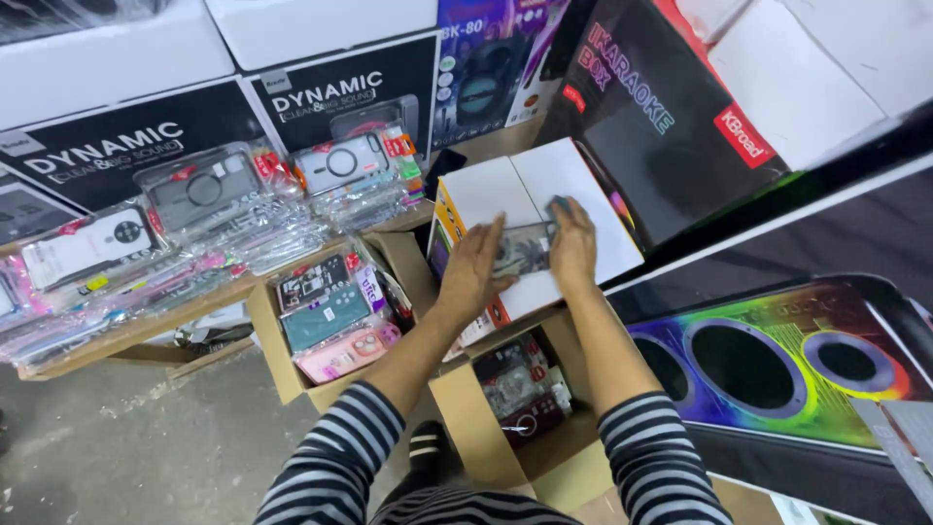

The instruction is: Sorting and packing various phone cases and electronic accessories into boxes.

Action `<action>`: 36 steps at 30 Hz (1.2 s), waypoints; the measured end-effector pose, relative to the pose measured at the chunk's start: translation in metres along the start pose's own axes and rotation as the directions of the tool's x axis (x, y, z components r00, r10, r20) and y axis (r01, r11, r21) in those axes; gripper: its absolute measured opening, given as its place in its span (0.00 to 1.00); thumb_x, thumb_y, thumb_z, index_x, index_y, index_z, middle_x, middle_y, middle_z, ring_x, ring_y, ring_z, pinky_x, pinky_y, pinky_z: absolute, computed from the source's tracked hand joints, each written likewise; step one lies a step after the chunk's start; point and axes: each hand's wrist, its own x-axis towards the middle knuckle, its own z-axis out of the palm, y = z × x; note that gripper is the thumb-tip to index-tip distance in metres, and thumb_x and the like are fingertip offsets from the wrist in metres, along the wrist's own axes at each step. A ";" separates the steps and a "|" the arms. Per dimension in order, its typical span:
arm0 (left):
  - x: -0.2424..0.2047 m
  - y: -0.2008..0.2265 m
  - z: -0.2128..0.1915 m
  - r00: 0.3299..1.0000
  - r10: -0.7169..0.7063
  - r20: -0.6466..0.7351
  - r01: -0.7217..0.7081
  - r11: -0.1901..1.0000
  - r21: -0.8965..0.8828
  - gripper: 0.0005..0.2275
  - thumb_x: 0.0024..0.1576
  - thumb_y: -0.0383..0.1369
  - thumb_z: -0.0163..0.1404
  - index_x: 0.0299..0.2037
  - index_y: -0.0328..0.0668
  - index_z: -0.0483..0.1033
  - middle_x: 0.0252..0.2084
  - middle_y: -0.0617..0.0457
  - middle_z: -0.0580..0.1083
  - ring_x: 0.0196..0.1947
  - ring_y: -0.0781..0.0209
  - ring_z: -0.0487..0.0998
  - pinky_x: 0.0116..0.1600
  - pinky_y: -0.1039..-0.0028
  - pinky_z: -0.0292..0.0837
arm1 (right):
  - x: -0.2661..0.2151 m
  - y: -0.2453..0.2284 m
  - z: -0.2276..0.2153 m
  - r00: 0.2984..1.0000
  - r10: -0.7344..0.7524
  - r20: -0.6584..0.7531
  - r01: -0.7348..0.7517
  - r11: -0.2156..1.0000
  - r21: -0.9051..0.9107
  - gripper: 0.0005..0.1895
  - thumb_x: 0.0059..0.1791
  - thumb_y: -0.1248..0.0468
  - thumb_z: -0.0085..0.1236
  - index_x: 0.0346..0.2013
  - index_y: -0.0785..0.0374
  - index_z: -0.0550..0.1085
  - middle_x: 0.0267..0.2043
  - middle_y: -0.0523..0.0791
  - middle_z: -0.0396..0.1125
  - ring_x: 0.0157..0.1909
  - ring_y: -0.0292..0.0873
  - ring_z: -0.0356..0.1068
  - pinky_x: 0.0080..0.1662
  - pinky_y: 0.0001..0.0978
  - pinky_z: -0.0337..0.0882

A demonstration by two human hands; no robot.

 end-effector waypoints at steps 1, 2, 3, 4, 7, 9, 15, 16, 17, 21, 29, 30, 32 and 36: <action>-0.001 -0.007 0.010 0.999 0.052 -0.012 -0.050 0.994 0.095 0.46 0.46 0.41 0.67 0.73 0.48 0.50 0.60 0.36 0.69 0.66 0.36 0.66 0.65 0.47 0.62 | -0.004 0.003 0.002 0.991 0.125 0.052 -0.123 0.992 -0.032 0.22 0.49 0.73 0.50 0.57 0.59 0.77 0.62 0.53 0.67 0.62 0.56 0.68 0.62 0.45 0.67; -0.004 -0.014 0.021 0.994 0.105 -0.019 -0.100 0.977 0.189 0.39 0.44 0.44 0.67 0.69 0.56 0.64 0.58 0.44 0.70 0.65 0.40 0.68 0.61 0.50 0.66 | -0.009 0.006 0.004 0.963 0.249 0.099 -0.242 0.968 -0.071 0.25 0.48 0.74 0.51 0.59 0.57 0.75 0.63 0.53 0.67 0.61 0.57 0.69 0.61 0.46 0.68; -0.012 -0.013 0.024 0.995 0.104 -0.006 -0.101 0.978 0.181 0.39 0.44 0.44 0.67 0.69 0.56 0.64 0.58 0.44 0.70 0.65 0.40 0.68 0.61 0.50 0.66 | -0.019 -0.001 -0.005 0.960 0.260 0.107 -0.253 0.964 -0.077 0.25 0.48 0.74 0.51 0.59 0.57 0.75 0.63 0.53 0.67 0.61 0.57 0.69 0.61 0.46 0.68; -0.020 -0.011 0.026 0.996 0.084 0.001 -0.082 0.968 0.236 0.34 0.45 0.47 0.66 0.65 0.60 0.70 0.59 0.45 0.68 0.65 0.42 0.67 0.61 0.51 0.66 | -0.028 -0.008 -0.016 0.963 0.236 0.131 -0.229 0.971 -0.072 0.25 0.48 0.74 0.50 0.60 0.57 0.74 0.62 0.53 0.67 0.61 0.57 0.69 0.61 0.47 0.68; -0.002 -0.011 0.018 0.998 0.056 -0.016 -0.047 0.946 0.322 0.29 0.45 0.50 0.65 0.60 0.64 0.75 0.60 0.46 0.67 0.66 0.43 0.66 0.63 0.50 0.63 | -0.026 -0.008 -0.031 0.972 0.206 0.114 -0.203 0.979 -0.035 0.26 0.48 0.75 0.49 0.61 0.58 0.73 0.61 0.54 0.67 0.61 0.58 0.68 0.62 0.46 0.67; -0.011 -0.004 0.019 1.000 0.010 0.019 -0.015 0.948 0.317 0.29 0.45 0.50 0.64 0.60 0.64 0.76 0.60 0.45 0.68 0.67 0.42 0.66 0.65 0.48 0.61 | -0.053 -0.008 -0.047 0.960 0.244 0.134 -0.243 0.970 -0.021 0.27 0.47 0.76 0.49 0.61 0.59 0.74 0.61 0.55 0.67 0.61 0.58 0.68 0.62 0.45 0.67; -0.004 0.013 0.006 0.999 0.050 0.013 -0.051 0.946 0.320 0.26 0.47 0.46 0.65 0.56 0.52 0.78 0.56 0.40 0.69 0.64 0.37 0.67 0.65 0.47 0.61 | -0.087 -0.005 -0.100 0.981 0.082 0.178 -0.044 0.978 -0.203 0.23 0.48 0.75 0.52 0.57 0.62 0.76 0.62 0.53 0.67 0.61 0.55 0.65 0.64 0.40 0.65; -0.003 0.013 0.009 0.998 0.039 0.053 -0.053 0.948 0.313 0.25 0.47 0.47 0.63 0.56 0.52 0.78 0.54 0.40 0.70 0.62 0.37 0.68 0.63 0.48 0.64 | -0.091 -0.001 -0.106 0.974 0.109 0.198 -0.072 0.980 -0.187 0.22 0.48 0.75 0.52 0.57 0.61 0.76 0.62 0.52 0.67 0.61 0.55 0.65 0.64 0.41 0.66; 0.004 0.011 0.012 0.996 0.032 0.086 -0.058 0.950 0.308 0.25 0.48 0.48 0.62 0.56 0.52 0.78 0.52 0.40 0.70 0.60 0.37 0.69 0.61 0.49 0.67 | -0.090 0.006 -0.111 0.969 0.130 0.211 -0.094 0.981 -0.172 0.22 0.48 0.75 0.51 0.56 0.61 0.77 0.62 0.51 0.68 0.61 0.55 0.65 0.64 0.42 0.67; 0.015 0.037 -0.008 0.984 -0.090 0.155 0.062 0.982 0.179 0.27 0.47 0.57 0.57 0.53 0.53 0.80 0.46 0.40 0.74 0.52 0.39 0.76 0.56 0.54 0.74 | -0.088 0.036 -0.125 0.961 0.206 0.186 -0.168 0.965 -0.201 0.23 0.47 0.75 0.50 0.54 0.57 0.78 0.58 0.49 0.71 0.58 0.54 0.69 0.61 0.42 0.69; 0.032 0.043 -0.064 0.509 -0.429 0.746 0.842 0.068 -0.536 0.49 0.57 0.65 0.39 0.77 0.33 0.37 0.74 0.20 0.44 0.64 0.11 0.58 0.61 0.31 0.59 | -0.025 -0.049 -0.139 0.927 0.355 -0.122 -0.281 0.871 0.403 0.23 0.50 0.82 0.41 0.56 0.70 0.75 0.59 0.63 0.67 0.63 0.67 0.63 0.63 0.53 0.64; 0.028 0.032 -0.053 0.508 -0.430 0.746 0.842 0.068 -0.534 0.49 0.57 0.65 0.39 0.77 0.33 0.37 0.74 0.20 0.44 0.64 0.11 0.58 0.61 0.31 0.59 | -0.024 -0.058 -0.130 0.926 0.356 -0.121 -0.282 0.870 0.404 0.23 0.50 0.82 0.41 0.56 0.70 0.75 0.59 0.63 0.67 0.63 0.67 0.63 0.63 0.53 0.64; 0.019 0.009 -0.030 0.677 -0.521 0.520 0.673 0.152 -0.724 0.32 0.61 0.37 0.54 0.73 0.38 0.54 0.63 0.18 0.61 0.53 0.18 0.73 0.49 0.42 0.77 | -0.022 -0.078 -0.111 0.962 0.250 -0.107 -0.194 0.908 0.372 0.27 0.48 0.83 0.43 0.60 0.66 0.73 0.61 0.58 0.67 0.64 0.61 0.64 0.65 0.50 0.63; 0.009 -0.003 -0.012 0.695 -0.560 0.451 0.659 0.247 -0.710 0.25 0.56 0.22 0.48 0.67 0.36 0.65 0.51 0.26 0.70 0.40 0.32 0.82 0.38 0.56 0.84 | 0.001 -0.167 -0.111 0.712 0.300 0.634 -0.702 0.298 0.647 0.29 0.54 0.49 0.33 0.59 0.64 0.69 0.62 0.52 0.64 0.65 0.49 0.62 0.67 0.45 0.58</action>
